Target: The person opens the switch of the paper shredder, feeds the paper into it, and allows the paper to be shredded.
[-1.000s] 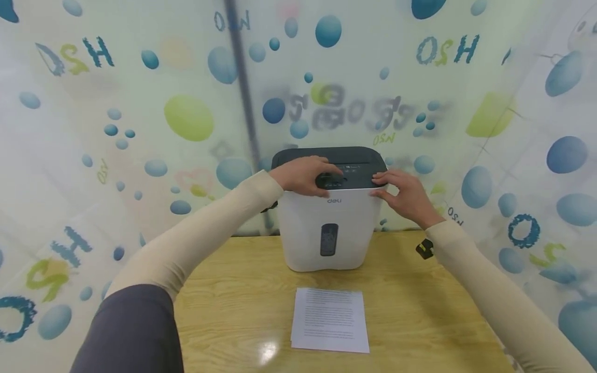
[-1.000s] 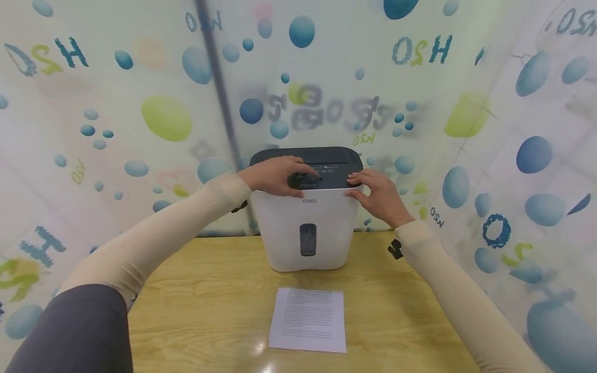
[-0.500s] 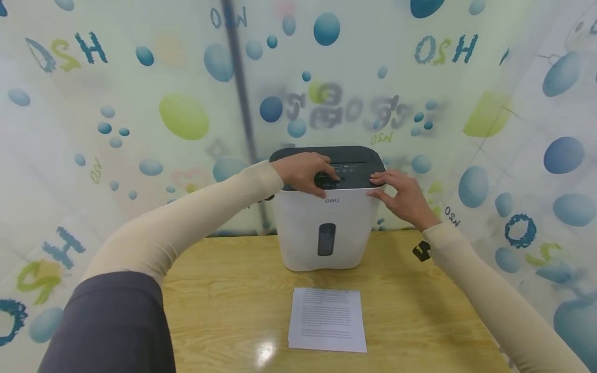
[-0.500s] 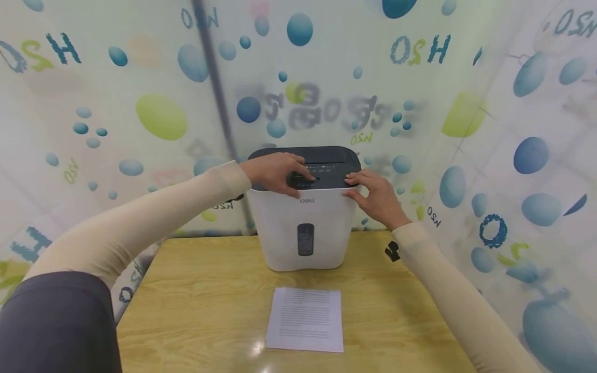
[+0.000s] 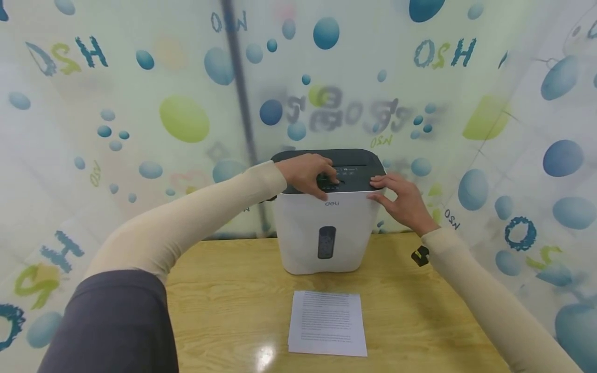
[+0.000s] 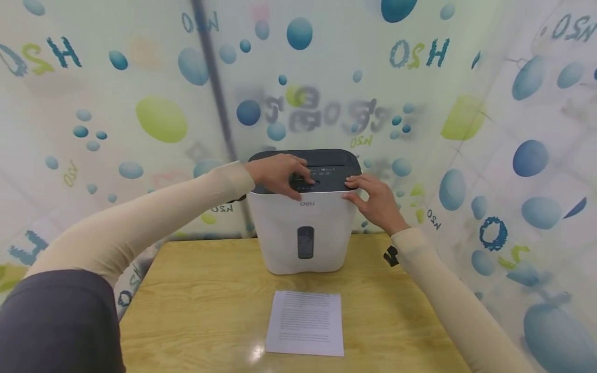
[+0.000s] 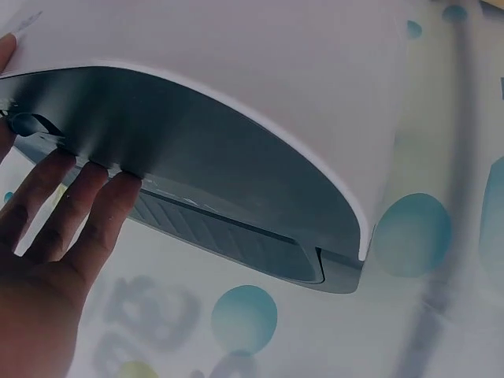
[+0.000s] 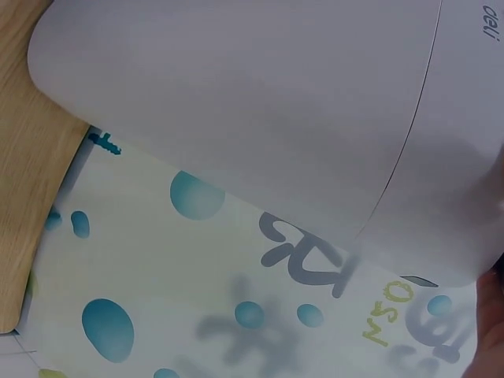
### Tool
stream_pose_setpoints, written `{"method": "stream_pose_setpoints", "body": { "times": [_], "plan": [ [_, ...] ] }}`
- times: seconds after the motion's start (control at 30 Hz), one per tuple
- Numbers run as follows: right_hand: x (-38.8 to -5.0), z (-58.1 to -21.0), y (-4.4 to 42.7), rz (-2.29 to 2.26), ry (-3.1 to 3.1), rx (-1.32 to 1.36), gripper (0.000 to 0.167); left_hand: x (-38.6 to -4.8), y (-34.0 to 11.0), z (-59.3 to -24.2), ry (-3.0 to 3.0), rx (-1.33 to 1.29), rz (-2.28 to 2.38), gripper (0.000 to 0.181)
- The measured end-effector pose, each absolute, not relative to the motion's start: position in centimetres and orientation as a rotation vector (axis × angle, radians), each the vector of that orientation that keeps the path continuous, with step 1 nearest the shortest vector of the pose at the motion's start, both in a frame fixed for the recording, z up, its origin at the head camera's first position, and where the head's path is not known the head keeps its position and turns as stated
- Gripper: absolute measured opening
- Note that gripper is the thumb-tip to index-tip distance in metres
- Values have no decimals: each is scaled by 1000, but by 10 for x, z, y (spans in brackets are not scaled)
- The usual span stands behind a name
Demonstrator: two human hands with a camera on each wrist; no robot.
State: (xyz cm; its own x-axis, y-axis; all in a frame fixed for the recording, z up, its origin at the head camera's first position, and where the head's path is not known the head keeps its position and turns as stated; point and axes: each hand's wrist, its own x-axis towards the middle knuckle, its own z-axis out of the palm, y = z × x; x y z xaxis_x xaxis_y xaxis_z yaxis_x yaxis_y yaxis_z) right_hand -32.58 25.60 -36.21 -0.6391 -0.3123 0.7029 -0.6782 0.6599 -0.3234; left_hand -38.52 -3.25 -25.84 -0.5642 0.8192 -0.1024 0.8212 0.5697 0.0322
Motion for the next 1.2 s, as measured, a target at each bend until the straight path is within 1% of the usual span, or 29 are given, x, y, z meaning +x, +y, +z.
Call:
{"method": "stream_pose_setpoints", "body": {
  "times": [0.5,0.73,1.2],
  "plan": [
    [-326,-362,254,777,-2257,761,30,-386,-35,-262,2687,1476,-12,43],
    [-326,-360,257,768,-2261,757,29,-386,-36,-263,2712,1468,71,36],
    [-324,-362,257,783,-2272,743,30,-387,-34,-262,2732,1404,113,41]
  ]
}}
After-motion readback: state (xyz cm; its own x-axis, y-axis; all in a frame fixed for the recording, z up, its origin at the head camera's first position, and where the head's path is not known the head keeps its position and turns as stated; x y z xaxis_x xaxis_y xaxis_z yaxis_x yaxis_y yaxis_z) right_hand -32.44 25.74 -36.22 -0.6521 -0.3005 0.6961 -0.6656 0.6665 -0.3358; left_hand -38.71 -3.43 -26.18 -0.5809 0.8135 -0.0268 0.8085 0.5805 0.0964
